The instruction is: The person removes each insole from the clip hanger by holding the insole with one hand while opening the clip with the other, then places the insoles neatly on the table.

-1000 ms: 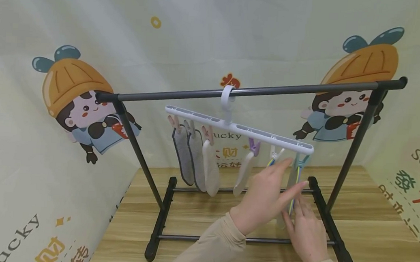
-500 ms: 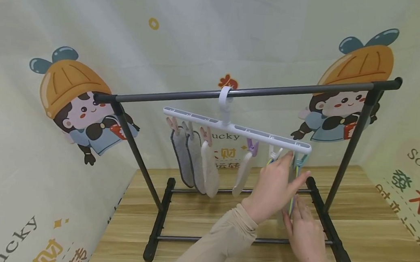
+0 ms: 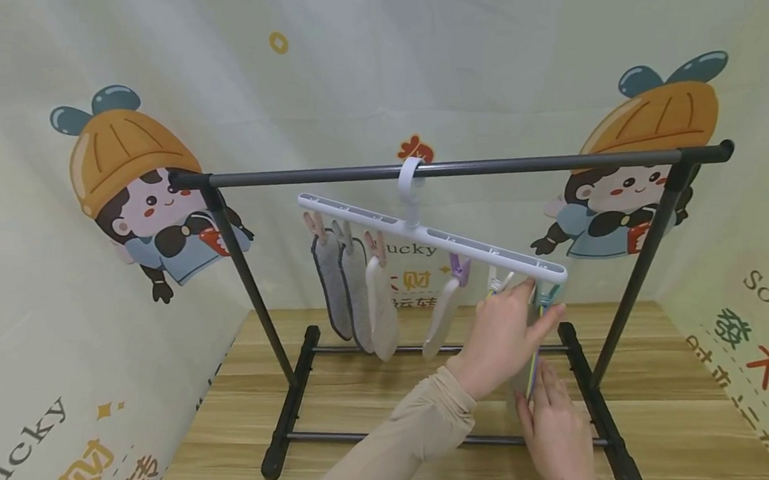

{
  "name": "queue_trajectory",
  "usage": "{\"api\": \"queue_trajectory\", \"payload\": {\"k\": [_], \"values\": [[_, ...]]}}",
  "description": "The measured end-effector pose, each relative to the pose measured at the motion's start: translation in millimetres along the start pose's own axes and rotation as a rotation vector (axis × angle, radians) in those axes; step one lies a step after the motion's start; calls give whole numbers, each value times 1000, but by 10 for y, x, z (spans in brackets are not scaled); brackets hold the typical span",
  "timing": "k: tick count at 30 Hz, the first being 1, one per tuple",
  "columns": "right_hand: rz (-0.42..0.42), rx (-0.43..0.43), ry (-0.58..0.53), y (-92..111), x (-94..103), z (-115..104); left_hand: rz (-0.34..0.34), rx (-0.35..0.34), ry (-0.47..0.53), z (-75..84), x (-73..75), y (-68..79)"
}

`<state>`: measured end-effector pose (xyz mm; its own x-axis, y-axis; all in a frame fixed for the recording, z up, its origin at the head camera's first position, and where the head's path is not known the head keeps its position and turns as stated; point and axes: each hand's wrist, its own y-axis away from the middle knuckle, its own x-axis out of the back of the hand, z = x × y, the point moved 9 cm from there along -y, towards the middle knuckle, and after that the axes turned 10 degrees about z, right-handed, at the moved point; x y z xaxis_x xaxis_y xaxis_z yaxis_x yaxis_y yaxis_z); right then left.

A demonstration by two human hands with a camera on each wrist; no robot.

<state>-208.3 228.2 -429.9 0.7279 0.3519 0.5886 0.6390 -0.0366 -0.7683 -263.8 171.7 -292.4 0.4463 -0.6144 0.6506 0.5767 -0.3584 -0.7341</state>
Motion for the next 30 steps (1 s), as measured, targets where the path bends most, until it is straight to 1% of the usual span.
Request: {"api": "queue_trajectory", "payload": {"k": [3, 8, 12, 15, 24, 30], "values": [[1, -2, -5, 13, -6, -11, 13, 6, -11, -14, -21, -2], [-23, -33, -4, 19, -26, -8, 36, 31, -14, -30, -53, -17], [-13, -24, -16, 23, -4, -32, 46, 64, -12, -51, -78, -39], [0, -17, -22, 29, 17, -43, 51, 75, -19, -66, -99, -54], [-14, -21, -11, 67, -7, -19, 34, 57, -93, -82, -130, -27], [-19, -18, 5, 103, -7, -8, 43, 25, -97, -66, -118, -12]]}}
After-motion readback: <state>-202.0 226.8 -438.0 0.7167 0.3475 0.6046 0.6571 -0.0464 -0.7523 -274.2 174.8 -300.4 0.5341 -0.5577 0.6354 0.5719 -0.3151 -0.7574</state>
